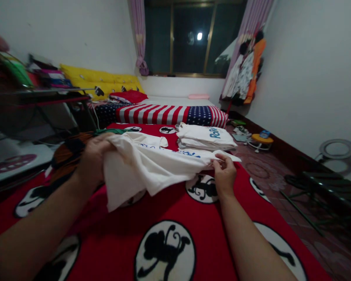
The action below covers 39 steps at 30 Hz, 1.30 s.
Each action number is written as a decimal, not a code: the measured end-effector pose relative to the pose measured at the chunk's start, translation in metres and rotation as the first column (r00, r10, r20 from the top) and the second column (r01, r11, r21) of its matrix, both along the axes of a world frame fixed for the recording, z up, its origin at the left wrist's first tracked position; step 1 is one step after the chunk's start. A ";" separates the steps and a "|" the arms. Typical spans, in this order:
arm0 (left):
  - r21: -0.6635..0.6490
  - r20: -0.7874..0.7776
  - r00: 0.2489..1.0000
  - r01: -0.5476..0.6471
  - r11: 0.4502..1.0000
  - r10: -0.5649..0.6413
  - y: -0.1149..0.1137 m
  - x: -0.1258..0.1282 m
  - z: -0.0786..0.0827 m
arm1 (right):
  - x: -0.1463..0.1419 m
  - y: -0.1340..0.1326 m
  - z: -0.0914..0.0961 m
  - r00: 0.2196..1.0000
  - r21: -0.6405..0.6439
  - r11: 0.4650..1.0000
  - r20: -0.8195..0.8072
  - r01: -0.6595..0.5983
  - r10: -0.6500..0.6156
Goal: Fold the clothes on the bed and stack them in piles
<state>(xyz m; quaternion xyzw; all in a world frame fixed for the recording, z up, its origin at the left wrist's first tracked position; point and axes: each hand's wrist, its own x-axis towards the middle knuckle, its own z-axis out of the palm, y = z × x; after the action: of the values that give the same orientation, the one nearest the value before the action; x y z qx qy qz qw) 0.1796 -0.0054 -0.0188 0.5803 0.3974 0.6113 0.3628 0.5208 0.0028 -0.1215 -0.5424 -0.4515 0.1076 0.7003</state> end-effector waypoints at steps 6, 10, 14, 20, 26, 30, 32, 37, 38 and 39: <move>-0.055 0.189 0.870 -0.454 0.889 0.456 0.058 -0.076 -0.015 | -0.012 -0.001 0.002 0.996 -0.032 0.997 0.039 -0.075 0.076; 0.115 -0.014 0.861 -0.503 0.856 0.508 0.056 -0.077 -0.028 | -0.018 -0.006 0.005 0.975 -0.051 0.994 0.200 -0.092 0.101; 0.517 -0.336 0.732 -0.382 0.766 0.592 0.029 -0.046 -0.011 | -0.021 -0.012 0.009 0.906 0.015 0.997 0.419 -0.070 0.057; 0.371 -0.799 0.530 0.062 0.927 0.285 0.004 -0.016 0.000 | -0.030 -0.016 0.014 0.627 -0.038 0.977 0.762 -0.208 0.163; 0.095 -0.959 0.283 0.233 0.968 0.026 0.022 -0.034 -0.025 | -0.028 -0.010 0.005 0.454 -0.122 0.990 0.888 0.075 0.075; 0.188 -0.930 0.342 0.135 0.973 0.132 0.043 -0.042 -0.045 | -0.020 -0.005 0.000 0.466 -0.139 0.982 0.883 0.127 0.064; 0.196 -0.915 0.377 0.103 0.975 0.145 0.047 -0.041 -0.047 | -0.019 -0.005 0.001 0.518 -0.125 0.990 0.852 0.072 0.070; 0.091 -0.724 0.688 0.153 0.984 -0.040 0.036 -0.036 -0.022 | -0.028 -0.015 0.018 0.845 -0.016 0.991 0.520 -0.133 0.122; 0.012 -0.633 0.765 0.162 0.987 -0.118 0.032 -0.038 -0.014 | -0.028 -0.019 0.023 0.913 0.001 0.985 0.375 -0.174 0.161; -0.090 -0.528 0.827 0.171 0.981 -0.193 0.027 -0.042 -0.007 | -0.027 -0.022 0.029 0.955 0.023 0.977 0.214 -0.213 0.204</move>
<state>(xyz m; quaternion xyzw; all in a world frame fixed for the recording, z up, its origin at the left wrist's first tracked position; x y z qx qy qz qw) 0.1372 0.0216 -0.0258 0.7552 0.4374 0.3806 0.3058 0.4935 -0.0195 -0.0929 -0.4837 -0.5802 0.1124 0.6456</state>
